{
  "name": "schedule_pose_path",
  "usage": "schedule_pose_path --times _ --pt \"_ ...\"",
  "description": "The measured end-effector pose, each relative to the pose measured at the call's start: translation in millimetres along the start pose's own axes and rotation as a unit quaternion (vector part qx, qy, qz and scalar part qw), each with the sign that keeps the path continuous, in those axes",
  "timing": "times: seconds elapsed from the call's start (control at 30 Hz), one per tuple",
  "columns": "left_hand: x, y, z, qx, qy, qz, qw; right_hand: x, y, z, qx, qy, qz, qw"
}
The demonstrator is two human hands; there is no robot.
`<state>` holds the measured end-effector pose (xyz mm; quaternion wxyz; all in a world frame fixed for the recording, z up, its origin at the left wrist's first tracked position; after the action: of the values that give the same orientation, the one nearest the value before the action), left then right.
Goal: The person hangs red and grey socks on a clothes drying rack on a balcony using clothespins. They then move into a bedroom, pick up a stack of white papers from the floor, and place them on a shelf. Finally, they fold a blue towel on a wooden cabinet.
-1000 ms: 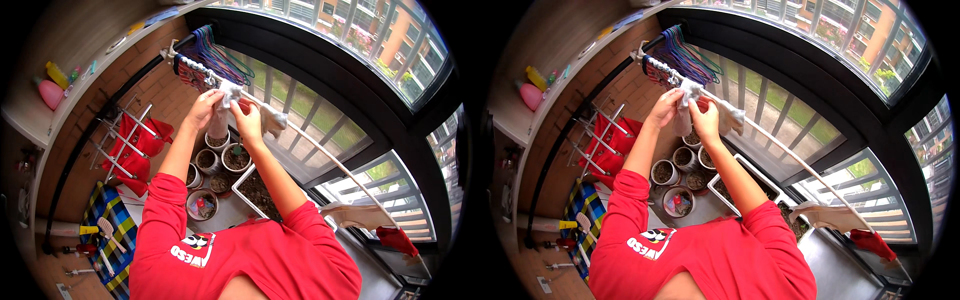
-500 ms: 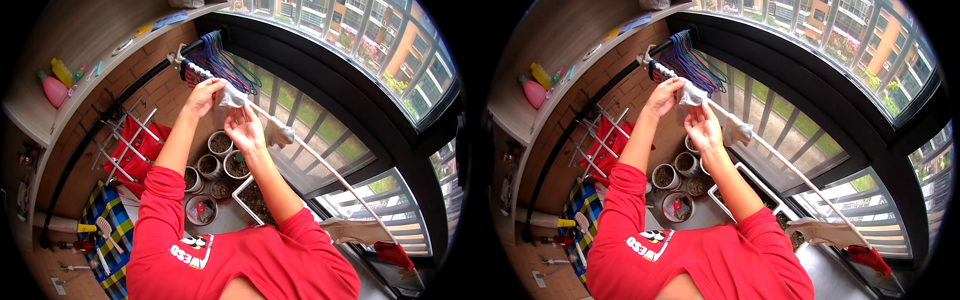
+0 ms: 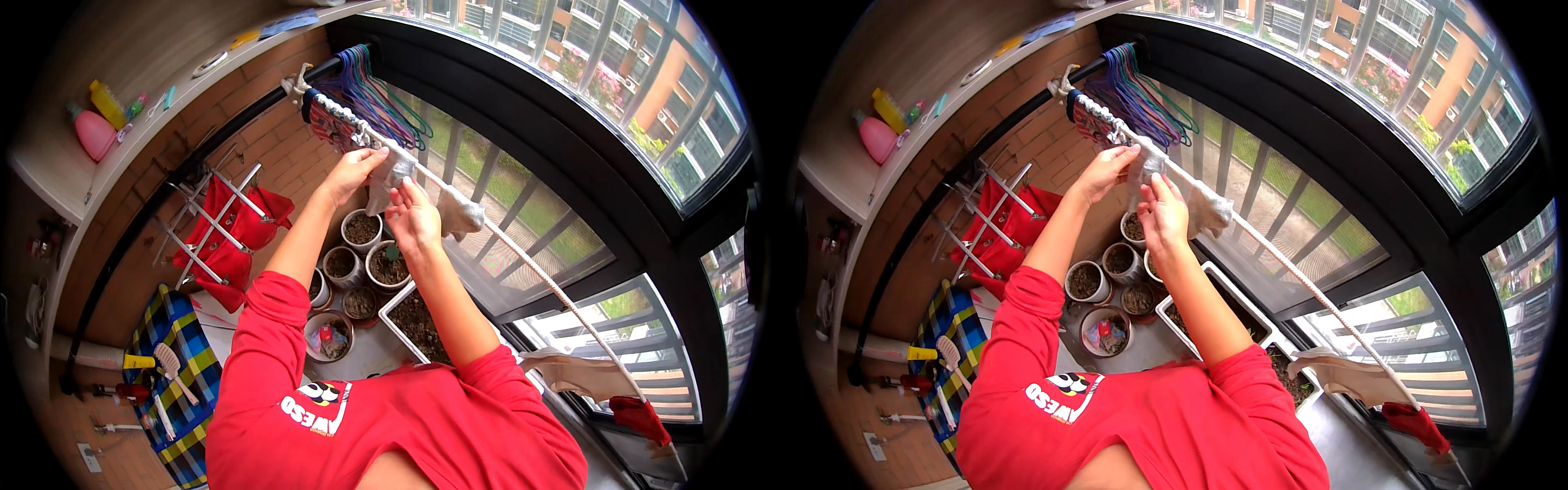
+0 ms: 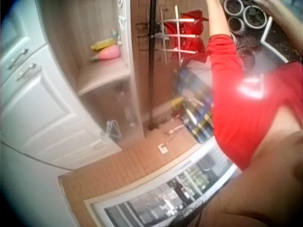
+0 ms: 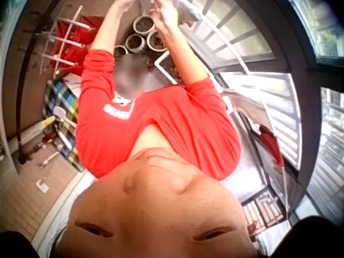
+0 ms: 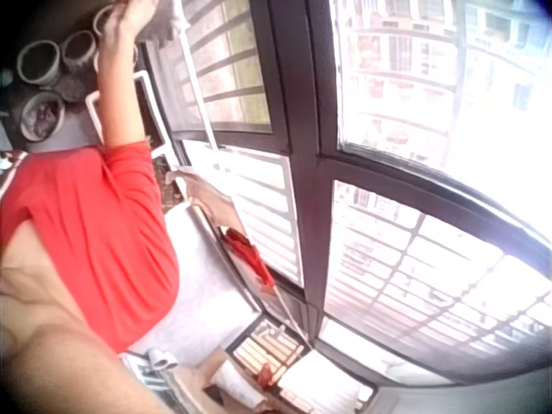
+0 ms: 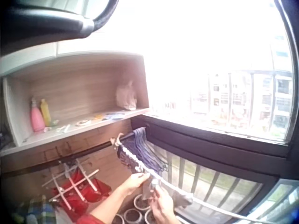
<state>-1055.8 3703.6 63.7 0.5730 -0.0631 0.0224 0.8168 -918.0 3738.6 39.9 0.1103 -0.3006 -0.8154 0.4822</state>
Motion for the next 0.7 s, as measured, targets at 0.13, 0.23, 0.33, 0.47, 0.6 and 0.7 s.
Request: schedule_pose_path --times 0.13,0.23,0.33,0.47,0.6,0.7 --pt "2 4 -27 -0.015 0.015 -0.052 0.998 10 11 -6 -0.247 0.134 -0.018 0.959" --pt "-3 10 -45 0.072 0.03 -0.078 0.994 15 26 -7 -0.34 0.188 0.0 0.922" --pt "-7 9 -56 0.096 0.013 -0.106 0.99 21 45 2 -0.394 0.127 -0.044 0.909" --pt "-14 8 -71 0.025 0.046 -0.095 0.994 20 65 17 -0.457 0.082 -0.031 0.885" --pt "-29 5 -82 -0.074 0.051 -0.117 0.989 14 71 23 -0.445 0.062 -0.03 0.893" --pt "-42 4 -89 -0.085 0.071 -0.133 0.985 8 74 35 -0.354 -0.064 -0.064 0.931"
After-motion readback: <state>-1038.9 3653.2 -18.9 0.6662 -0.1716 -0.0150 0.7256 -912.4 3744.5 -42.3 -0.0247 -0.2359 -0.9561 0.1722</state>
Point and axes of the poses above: each hand's wrist, its own x-axis towards the middle knuckle, its own y-axis out of the back of the hand, z = x × y, the point moved 5 cm from there along x, towards the middle knuckle, and after that the axes turned 11 degrees about -z, right-handed, at the moved point
